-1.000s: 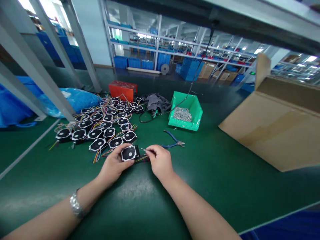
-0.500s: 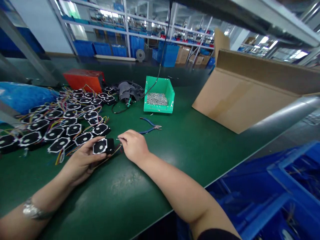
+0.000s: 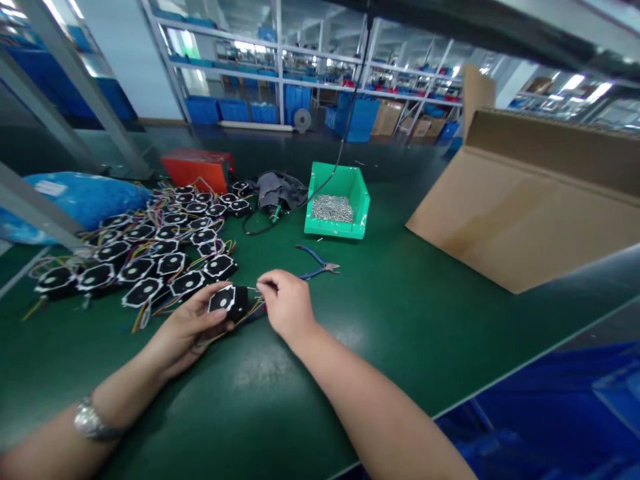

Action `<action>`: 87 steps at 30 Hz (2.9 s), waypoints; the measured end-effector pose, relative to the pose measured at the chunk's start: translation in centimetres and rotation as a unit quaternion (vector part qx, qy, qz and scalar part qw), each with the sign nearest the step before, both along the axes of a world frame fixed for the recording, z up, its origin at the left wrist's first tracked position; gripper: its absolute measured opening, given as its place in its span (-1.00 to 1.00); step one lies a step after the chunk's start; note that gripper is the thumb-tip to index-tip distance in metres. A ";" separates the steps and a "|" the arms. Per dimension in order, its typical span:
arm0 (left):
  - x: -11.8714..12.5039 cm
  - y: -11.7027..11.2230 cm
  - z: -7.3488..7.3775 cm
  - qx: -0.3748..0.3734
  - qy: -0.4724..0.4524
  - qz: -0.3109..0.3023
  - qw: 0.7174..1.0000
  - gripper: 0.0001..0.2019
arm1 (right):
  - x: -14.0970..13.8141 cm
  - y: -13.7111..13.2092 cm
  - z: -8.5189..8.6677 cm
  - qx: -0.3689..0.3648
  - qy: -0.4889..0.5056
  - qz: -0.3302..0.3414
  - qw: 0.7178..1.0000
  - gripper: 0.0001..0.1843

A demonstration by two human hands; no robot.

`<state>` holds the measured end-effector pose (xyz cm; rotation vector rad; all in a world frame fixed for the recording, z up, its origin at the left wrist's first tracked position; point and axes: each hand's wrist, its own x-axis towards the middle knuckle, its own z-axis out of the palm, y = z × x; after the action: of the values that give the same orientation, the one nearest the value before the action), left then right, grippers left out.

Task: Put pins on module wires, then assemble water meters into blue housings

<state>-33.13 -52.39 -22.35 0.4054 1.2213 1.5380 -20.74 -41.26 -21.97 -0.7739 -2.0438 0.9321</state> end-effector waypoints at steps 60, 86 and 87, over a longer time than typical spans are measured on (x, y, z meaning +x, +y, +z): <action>-1.6 0.1 -0.9 0.056 -0.139 0.041 0.988 -0.87 | -0.7 0.3 -0.4 0.191 -0.407 0.052 0.892 -0.86; -0.8 -0.2 -0.4 0.032 -0.082 -0.007 0.996 -0.76 | -0.4 1.1 -0.1 0.208 -0.259 0.061 0.941 -0.87; -0.8 -0.2 -0.4 0.031 -0.079 -0.011 0.996 -0.75 | -0.3 0.9 0.1 0.194 -0.211 0.055 0.956 -0.88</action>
<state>-33.94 -52.62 -22.74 0.3303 1.0458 1.5619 -21.03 -40.31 -21.90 -0.6867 -2.5605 0.4144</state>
